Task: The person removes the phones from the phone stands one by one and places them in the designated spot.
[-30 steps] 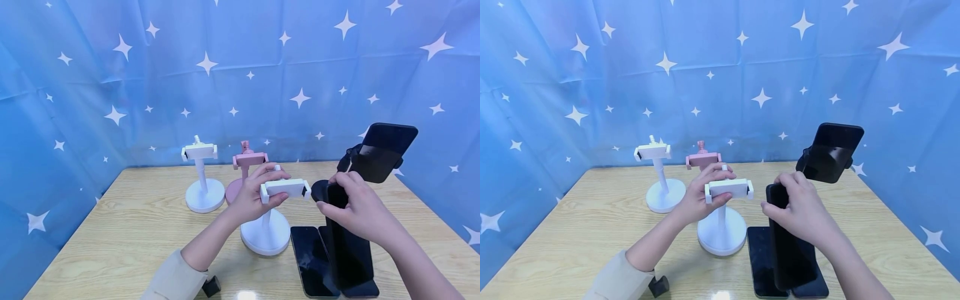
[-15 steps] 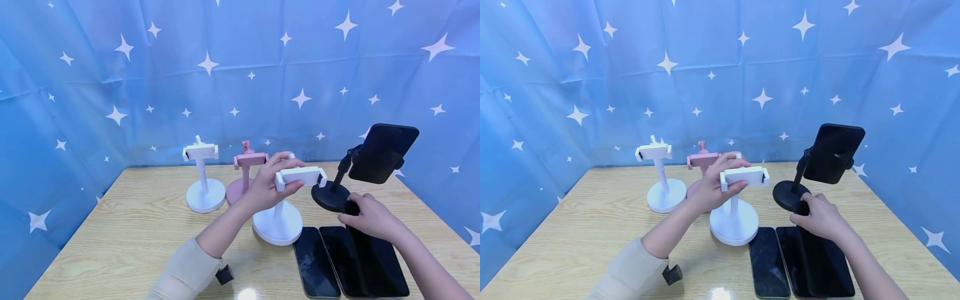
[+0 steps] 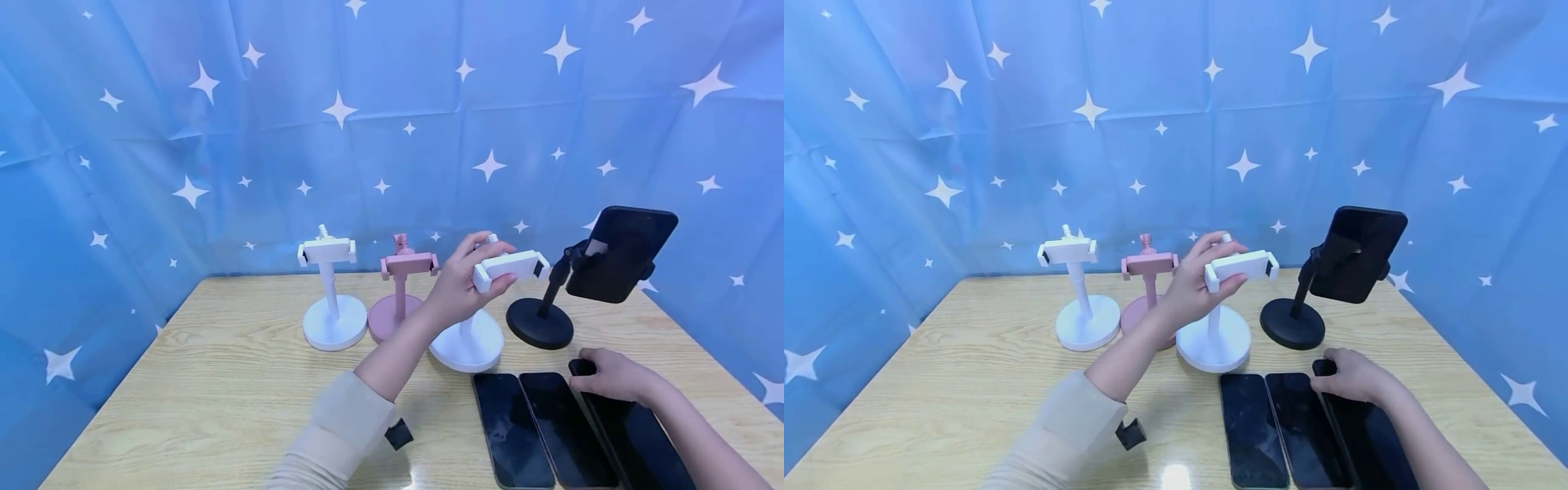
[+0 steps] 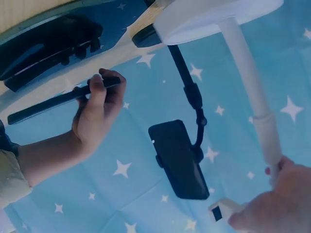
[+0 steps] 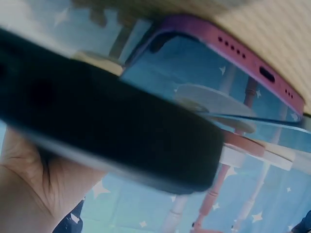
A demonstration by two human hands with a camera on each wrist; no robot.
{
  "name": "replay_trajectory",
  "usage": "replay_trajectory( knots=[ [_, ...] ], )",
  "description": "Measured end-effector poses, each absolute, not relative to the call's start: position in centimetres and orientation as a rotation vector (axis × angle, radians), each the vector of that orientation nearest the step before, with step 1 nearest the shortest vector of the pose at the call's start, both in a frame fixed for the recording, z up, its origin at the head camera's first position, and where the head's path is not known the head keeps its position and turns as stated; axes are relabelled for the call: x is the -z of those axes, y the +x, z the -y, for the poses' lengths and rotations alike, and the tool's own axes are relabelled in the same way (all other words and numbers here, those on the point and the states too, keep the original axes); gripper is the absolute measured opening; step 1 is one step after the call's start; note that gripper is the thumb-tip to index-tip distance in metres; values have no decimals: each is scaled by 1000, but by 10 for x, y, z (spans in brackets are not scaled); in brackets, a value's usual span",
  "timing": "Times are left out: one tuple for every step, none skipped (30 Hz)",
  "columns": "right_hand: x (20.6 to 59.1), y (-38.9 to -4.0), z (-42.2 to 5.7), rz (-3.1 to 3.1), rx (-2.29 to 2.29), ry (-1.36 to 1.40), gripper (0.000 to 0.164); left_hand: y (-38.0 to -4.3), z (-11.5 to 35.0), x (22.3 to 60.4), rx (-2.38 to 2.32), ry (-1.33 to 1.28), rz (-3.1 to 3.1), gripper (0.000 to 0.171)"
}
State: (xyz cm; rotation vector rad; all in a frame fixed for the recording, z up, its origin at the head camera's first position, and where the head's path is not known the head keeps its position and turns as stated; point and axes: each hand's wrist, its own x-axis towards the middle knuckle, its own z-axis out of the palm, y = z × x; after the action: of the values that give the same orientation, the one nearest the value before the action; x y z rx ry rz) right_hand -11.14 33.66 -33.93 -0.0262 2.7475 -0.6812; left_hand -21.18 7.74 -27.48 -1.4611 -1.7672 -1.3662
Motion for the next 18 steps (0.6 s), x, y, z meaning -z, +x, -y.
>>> replay_trajectory(
  knots=[
    [341,-111,-338,-2740,685,-15,47,-213,-80,275,1370,-1459,1765,32],
    [342,-111,-339,-2736,683,-12,50,-215,-82,276,1367,-1456,1764,31],
    [343,-111,-340,-2732,678,1,54,-217,-84,276,1367,-1454,1763,31],
    [344,-112,-341,-2735,669,-5,57,-218,-86,277,1363,-1451,1762,32],
    [345,-113,-341,-2733,667,8,59,-220,-87,277,1354,-1448,1761,32],
    [346,-113,-341,-2734,661,7,61,-222,-89,278,1342,-1444,1763,32],
    [346,-114,-342,-2738,653,10,63,-224,-90,278,1330,-1440,1763,32],
    [347,-114,-342,-2739,651,10,63,-226,-91,278,1320,-1435,1765,32],
    [347,-115,-342,-2739,653,15,61,-228,-93,278,1312,-1430,1770,31],
    [348,-115,-342,-2740,652,14,61,-230,-94,279,1304,-1424,1778,31],
    [348,-115,-342,-2735,659,24,59,-231,-96,279,1300,-1419,1788,31],
    [349,-115,-343,-2732,664,27,58,-232,-97,279,1299,-1416,1800,31],
    [349,-115,-343,-2729,669,35,56,-233,-99,279,1302,-1414,1811,31],
    [350,-115,-343,-2725,673,42,55,-234,-101,279,1302,-1410,1824,31],
    [350,-115,-344,-2724,674,47,56,-235,-102,279,1306,-1408,1838,31],
    [350,-115,-344,-2724,674,47,57,-236,-104,279,1310,-1406,1850,31],
    [350,-115,-344,-2724,675,48,58,-237,-105,280,1314,-1407,1858,31],
    [351,-115,-344,-2726,671,46,61,-238,-107,280,1316,-1406,1865,31]
  ],
)
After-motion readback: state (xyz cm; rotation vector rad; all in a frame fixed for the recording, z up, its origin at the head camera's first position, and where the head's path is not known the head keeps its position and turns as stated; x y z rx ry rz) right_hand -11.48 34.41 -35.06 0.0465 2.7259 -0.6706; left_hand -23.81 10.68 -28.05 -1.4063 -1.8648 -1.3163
